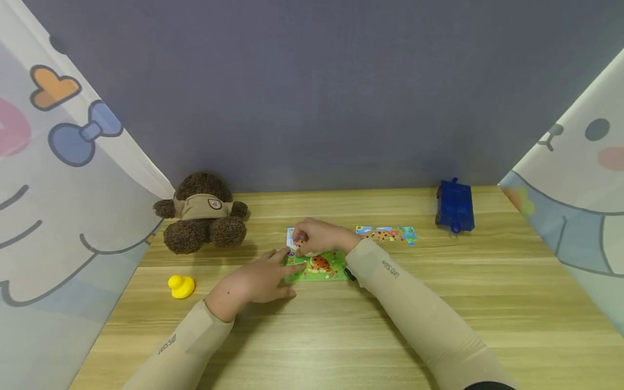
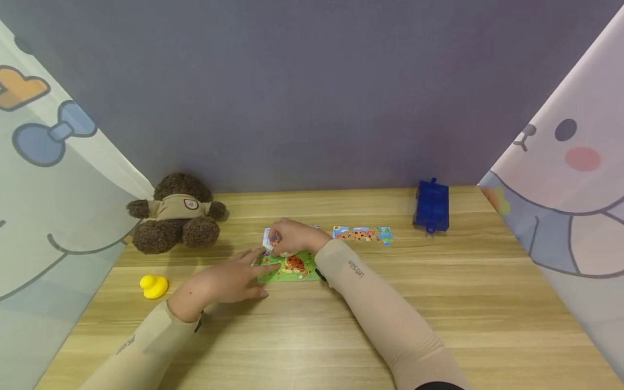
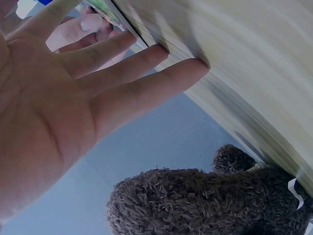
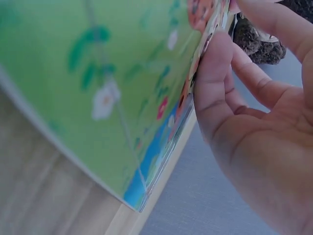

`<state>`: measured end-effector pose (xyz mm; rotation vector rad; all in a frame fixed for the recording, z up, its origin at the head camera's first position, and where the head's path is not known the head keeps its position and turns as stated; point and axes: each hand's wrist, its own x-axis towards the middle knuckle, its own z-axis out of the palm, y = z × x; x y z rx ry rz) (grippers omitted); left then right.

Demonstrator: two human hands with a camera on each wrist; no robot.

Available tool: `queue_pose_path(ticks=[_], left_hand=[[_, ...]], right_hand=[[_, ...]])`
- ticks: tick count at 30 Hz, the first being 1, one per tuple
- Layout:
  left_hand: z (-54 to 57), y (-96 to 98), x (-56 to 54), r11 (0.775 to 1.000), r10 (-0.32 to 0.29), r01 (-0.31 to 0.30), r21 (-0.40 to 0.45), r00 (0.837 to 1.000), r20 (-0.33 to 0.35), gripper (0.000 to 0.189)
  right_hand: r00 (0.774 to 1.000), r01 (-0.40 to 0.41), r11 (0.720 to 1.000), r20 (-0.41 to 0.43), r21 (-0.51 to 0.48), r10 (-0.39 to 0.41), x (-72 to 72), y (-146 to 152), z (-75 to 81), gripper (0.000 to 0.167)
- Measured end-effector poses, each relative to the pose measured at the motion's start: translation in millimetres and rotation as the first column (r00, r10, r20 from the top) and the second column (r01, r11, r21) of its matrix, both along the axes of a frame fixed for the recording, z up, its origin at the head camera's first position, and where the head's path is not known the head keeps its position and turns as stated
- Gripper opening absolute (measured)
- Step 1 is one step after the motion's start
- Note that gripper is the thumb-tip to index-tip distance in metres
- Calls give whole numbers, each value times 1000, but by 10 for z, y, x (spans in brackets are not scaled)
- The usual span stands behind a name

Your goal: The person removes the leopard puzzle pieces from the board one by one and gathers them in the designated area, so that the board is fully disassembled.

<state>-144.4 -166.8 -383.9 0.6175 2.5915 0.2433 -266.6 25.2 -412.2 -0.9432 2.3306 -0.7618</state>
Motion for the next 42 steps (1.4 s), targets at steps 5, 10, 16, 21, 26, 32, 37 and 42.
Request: queue_pose_path(ticks=[5, 10, 16, 21, 26, 32, 37, 42], left_hand=[[12, -4, -9, 1000, -4, 4, -2, 1000, 6, 66], [0, -19, -17, 1000, -9, 9, 0, 1000, -3, 65], [-4, -14, -8, 1000, -13, 13, 5, 1000, -22, 64], [-16, -14, 3, 1000, -10, 10, 1, 1000, -27, 63], [-27, -11, 5, 1000, -6, 7, 6, 999, -31, 63], [-27, -8, 4, 1000, -14, 14, 2, 999, -38, 62], [-18, -8, 4, 1000, -19, 19, -2, 999, -44, 61], [-15, -5, 1, 1000, -17, 17, 0, 999, -47, 61]], right_hand=[[1000, 8, 1000, -15, 5, -8, 35, -25, 2, 31], [1000, 18, 1000, 9, 6, -18, 47, -38, 1, 33], [1000, 9, 1000, -4, 16, -9, 56, -34, 5, 32], [999, -30, 999, -35, 24, 31, 68, -17, -13, 23], [998, -29, 999, -55, 23, 31, 94, 1, 3, 21], [997, -12, 1000, -76, 25, 13, 121, 27, 24, 23], [997, 0, 1000, -71, 11, 1, 130, 32, 23, 24], [995, 9, 1000, -97, -3, -9, 135, 18, 13, 23]])
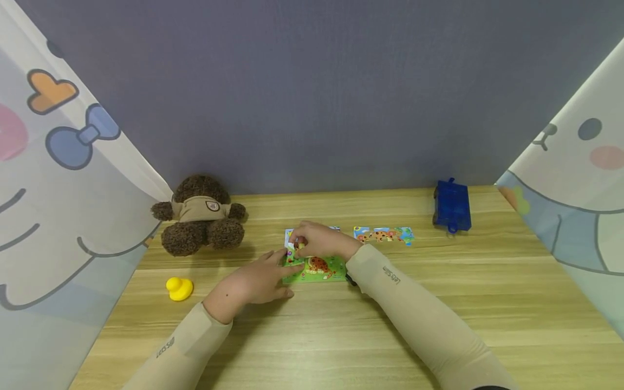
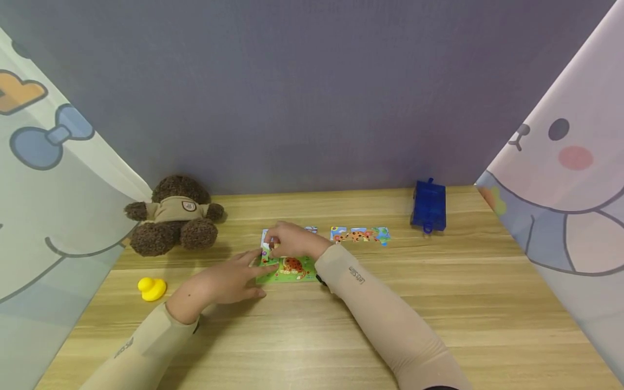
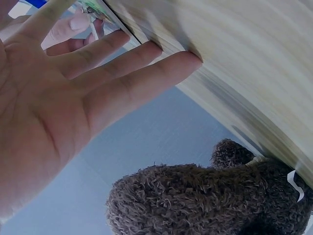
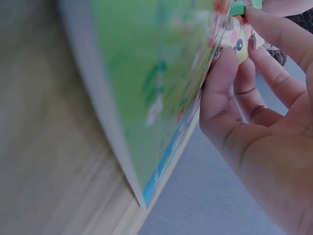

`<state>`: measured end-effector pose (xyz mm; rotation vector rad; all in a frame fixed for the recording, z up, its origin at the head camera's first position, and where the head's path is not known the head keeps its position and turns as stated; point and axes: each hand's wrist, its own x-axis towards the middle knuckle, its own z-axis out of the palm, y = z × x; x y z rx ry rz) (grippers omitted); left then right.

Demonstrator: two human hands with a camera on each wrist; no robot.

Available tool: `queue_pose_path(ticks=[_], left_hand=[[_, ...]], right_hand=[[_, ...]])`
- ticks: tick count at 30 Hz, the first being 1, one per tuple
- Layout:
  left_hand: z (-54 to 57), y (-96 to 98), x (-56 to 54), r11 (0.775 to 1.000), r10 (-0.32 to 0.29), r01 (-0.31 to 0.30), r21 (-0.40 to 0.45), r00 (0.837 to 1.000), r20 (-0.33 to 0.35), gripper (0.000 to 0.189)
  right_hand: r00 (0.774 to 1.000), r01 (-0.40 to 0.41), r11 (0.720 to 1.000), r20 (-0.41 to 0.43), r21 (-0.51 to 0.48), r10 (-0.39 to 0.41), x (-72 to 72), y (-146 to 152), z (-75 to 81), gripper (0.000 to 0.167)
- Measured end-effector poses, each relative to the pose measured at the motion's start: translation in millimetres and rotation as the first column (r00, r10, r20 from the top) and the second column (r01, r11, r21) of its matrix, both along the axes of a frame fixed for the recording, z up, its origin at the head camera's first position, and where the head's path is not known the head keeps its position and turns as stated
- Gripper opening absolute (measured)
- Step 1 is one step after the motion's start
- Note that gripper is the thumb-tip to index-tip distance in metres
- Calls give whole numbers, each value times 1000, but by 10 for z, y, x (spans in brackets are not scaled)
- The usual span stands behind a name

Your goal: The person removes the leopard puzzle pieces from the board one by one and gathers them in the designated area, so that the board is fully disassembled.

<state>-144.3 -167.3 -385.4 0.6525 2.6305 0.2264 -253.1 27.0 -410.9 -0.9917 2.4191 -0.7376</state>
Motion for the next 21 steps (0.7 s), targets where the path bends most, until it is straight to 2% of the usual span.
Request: queue_pose_path(ticks=[4, 9, 16, 21], left_hand=[[-3, 3, -4, 1000, 2, -2, -1, 1000, 2, 61], [-3, 5, -6, 1000, 3, -3, -4, 1000, 9, 61], [-10, 2, -20, 1000, -11, 11, -8, 1000, -4, 61], [4, 3, -11, 1000, -5, 5, -5, 1000, 7, 61]], right_hand=[[999, -6, 1000, -33, -15, 6, 9, -5, -11, 23], [1000, 0, 998, -29, -56, -2, 23, 12, -14, 15], [999, 11, 993, 35, -116, -7, 23, 50, -23, 12], [990, 51, 985, 137, -162, -29, 8, 75, -64, 12]])
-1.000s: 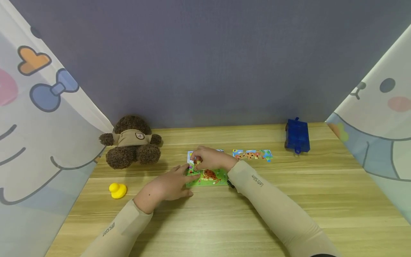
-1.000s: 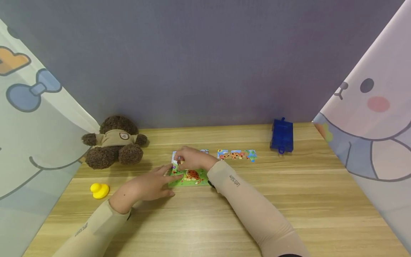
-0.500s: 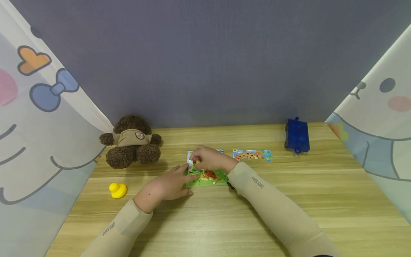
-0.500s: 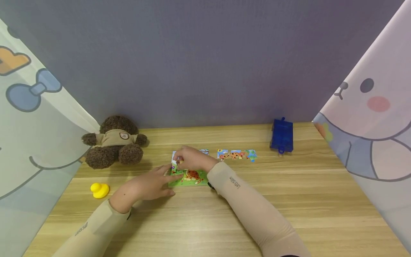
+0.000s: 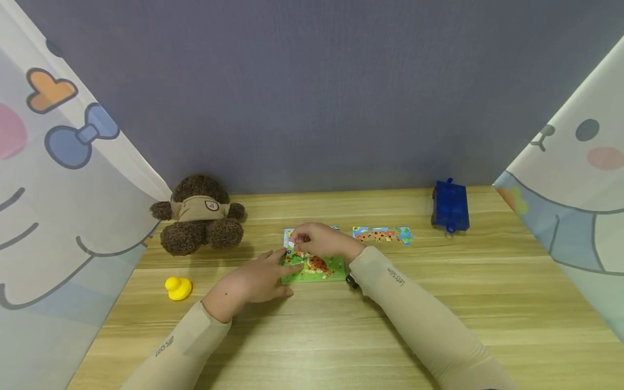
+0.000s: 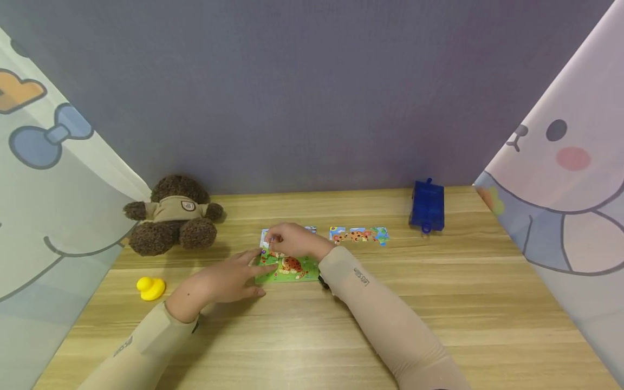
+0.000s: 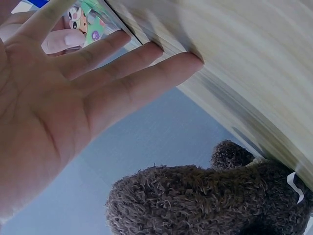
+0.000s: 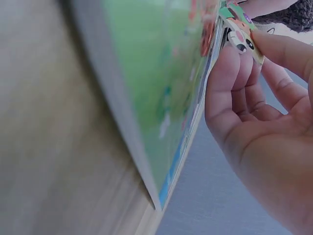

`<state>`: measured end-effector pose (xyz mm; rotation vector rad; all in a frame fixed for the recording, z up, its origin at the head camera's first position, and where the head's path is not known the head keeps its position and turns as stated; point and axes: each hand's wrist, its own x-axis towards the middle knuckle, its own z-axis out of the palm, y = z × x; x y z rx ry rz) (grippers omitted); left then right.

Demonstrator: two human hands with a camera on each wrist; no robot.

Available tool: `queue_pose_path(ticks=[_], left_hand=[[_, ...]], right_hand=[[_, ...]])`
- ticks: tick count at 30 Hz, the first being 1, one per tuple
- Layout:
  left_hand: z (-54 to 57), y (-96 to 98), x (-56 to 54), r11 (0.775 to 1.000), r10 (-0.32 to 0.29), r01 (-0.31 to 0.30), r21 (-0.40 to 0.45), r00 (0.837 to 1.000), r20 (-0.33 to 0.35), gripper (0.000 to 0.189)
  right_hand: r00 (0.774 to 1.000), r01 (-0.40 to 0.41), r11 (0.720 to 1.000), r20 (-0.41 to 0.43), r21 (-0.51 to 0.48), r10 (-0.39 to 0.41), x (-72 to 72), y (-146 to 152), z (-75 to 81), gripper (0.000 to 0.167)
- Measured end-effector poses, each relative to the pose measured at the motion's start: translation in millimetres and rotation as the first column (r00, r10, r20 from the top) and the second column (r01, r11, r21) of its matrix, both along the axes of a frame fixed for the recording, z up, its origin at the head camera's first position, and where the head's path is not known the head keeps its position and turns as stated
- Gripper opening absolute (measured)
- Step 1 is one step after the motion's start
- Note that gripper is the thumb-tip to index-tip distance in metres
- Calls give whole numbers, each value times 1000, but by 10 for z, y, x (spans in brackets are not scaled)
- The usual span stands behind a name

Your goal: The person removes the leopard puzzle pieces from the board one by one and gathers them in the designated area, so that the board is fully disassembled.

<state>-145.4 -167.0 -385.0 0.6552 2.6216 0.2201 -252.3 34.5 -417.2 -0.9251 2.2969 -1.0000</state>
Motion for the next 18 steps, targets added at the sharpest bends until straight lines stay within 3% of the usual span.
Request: queue_pose_path(ticks=[9, 14, 18], left_hand=[[6, 2, -2, 1000, -14, 14, -3, 1000, -23, 60], [18, 25, -39, 1000, -18, 17, -19, 999, -34, 59], [41, 62, -67, 1000, 13, -13, -16, 1000, -10, 59]], right_hand=[[995, 58, 996, 85, -64, -52, -11, 153, 142, 21], [995, 94, 992, 45, -90, -90, -33, 341, 334, 26], [993, 117, 988, -1, -99, -118, -67, 507, 438, 24]])
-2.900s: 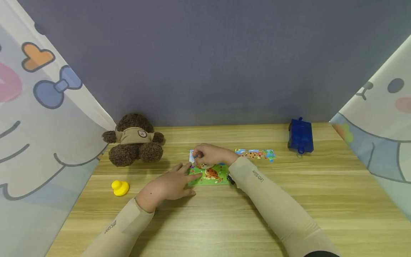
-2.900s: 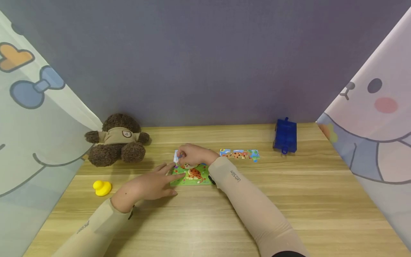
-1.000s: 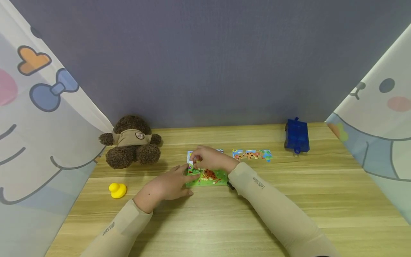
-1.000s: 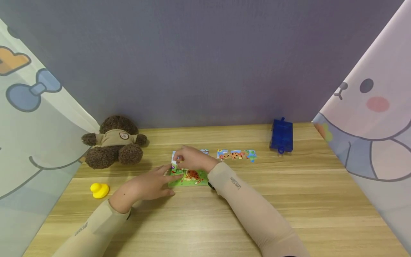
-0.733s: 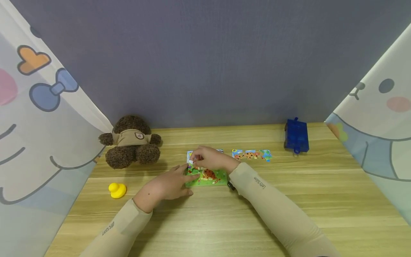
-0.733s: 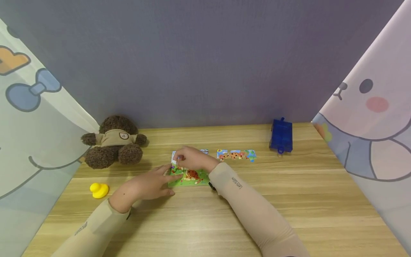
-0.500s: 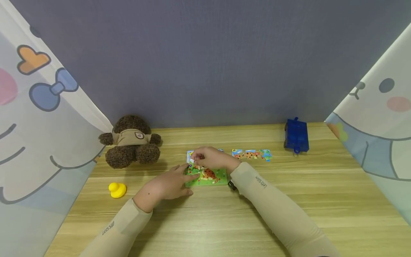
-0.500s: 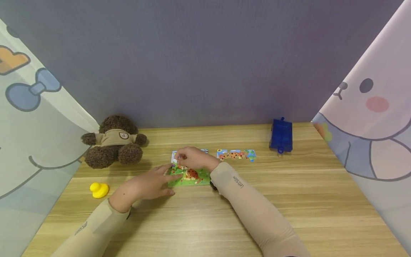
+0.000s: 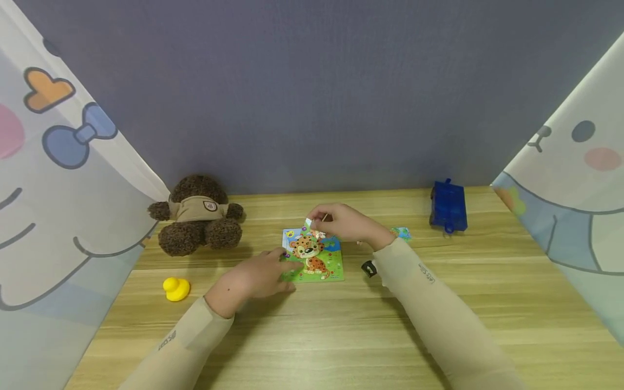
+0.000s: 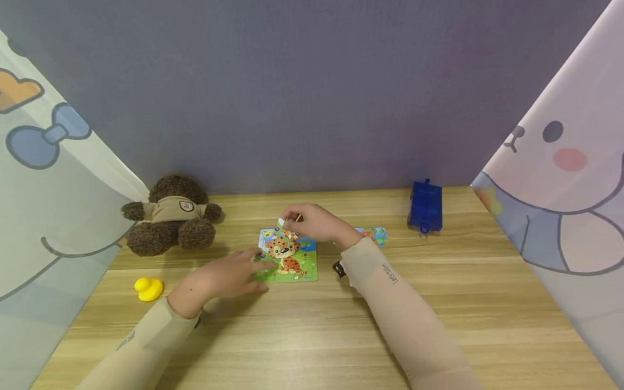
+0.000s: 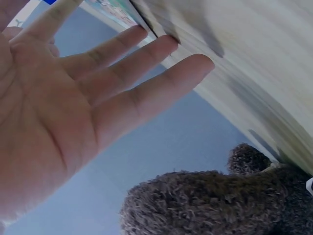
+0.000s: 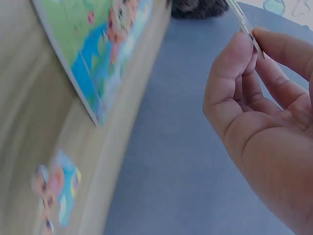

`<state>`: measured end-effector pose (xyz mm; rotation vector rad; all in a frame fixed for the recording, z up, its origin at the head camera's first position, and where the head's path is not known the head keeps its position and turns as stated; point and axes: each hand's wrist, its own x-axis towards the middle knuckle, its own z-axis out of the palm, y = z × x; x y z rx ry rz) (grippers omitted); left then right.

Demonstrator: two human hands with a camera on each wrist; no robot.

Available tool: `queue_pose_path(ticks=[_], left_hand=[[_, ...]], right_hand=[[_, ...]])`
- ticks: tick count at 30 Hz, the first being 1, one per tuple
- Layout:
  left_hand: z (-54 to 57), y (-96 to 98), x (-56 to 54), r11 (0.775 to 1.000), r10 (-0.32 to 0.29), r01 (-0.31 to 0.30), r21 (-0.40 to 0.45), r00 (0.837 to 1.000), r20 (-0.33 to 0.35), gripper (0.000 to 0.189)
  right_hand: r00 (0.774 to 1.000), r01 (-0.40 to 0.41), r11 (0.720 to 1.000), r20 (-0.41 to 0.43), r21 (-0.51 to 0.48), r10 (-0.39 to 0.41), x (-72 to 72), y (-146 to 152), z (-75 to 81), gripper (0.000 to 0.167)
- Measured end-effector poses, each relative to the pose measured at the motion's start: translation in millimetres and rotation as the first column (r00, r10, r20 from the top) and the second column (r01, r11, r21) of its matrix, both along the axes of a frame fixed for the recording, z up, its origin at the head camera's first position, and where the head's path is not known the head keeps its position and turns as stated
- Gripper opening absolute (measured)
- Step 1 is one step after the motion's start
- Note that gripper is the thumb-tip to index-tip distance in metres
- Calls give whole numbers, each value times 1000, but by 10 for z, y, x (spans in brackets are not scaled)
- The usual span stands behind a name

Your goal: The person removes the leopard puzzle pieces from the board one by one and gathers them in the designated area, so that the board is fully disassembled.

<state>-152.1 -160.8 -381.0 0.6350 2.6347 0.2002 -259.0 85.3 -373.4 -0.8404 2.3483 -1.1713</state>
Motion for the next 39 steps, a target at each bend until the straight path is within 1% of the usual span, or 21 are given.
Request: queue_pose_path(ticks=[3, 6, 10, 13, 17, 20, 24, 29, 33, 35, 39], left_hand=[[14, 19, 0, 1000, 15, -15, -12, 1000, 5, 58], [18, 33, 11, 1000, 3, -3, -27, 1000, -13, 58], [11, 51, 29, 999, -19, 17, -40, 999, -42, 59], [10, 65, 48, 1000, -8, 8, -26, 999, -32, 62], [13, 83, 74, 1000, 20, -20, 9, 1000, 4, 66], [9, 96, 86, 999, 27, -27, 27, 999, 24, 67], [-1, 111, 92, 999, 29, -30, 38, 999, 36, 66], [-24, 123, 91, 999, 37, -38, 25, 998, 43, 64], [-43, 128, 95, 999, 47, -47, 4, 998, 48, 64], [-51, 133, 99, 999, 51, -51, 1, 998, 48, 63], [-64, 146, 102, 998, 55, -55, -1, 997, 45, 62]], right_hand=[[1000, 20, 1000, -14, 11, -20, -20, 131, 59, 22], [999, 28, 999, -21, 18, -28, -40, 266, 102, 24], [1000, 14, 1000, -27, 25, -13, -73, 437, 103, 30], [1000, 6, 999, -15, 46, -5, -94, 556, 83, 33], [1000, 5, 997, 18, 73, -7, -103, 687, 67, 34], [999, 0, 994, 33, 109, -3, -117, 757, 37, 33], [997, -19, 986, 75, 168, 7, -140, 819, -30, 32], [989, -68, 980, 140, 186, 42, -156, 865, -143, 30], [981, -99, 976, 182, 192, 64, -171, 894, -241, 25], [980, -113, 974, 186, 196, 76, -176, 908, -279, 23], [981, -132, 970, 166, 203, 99, -183, 930, -330, 20]])
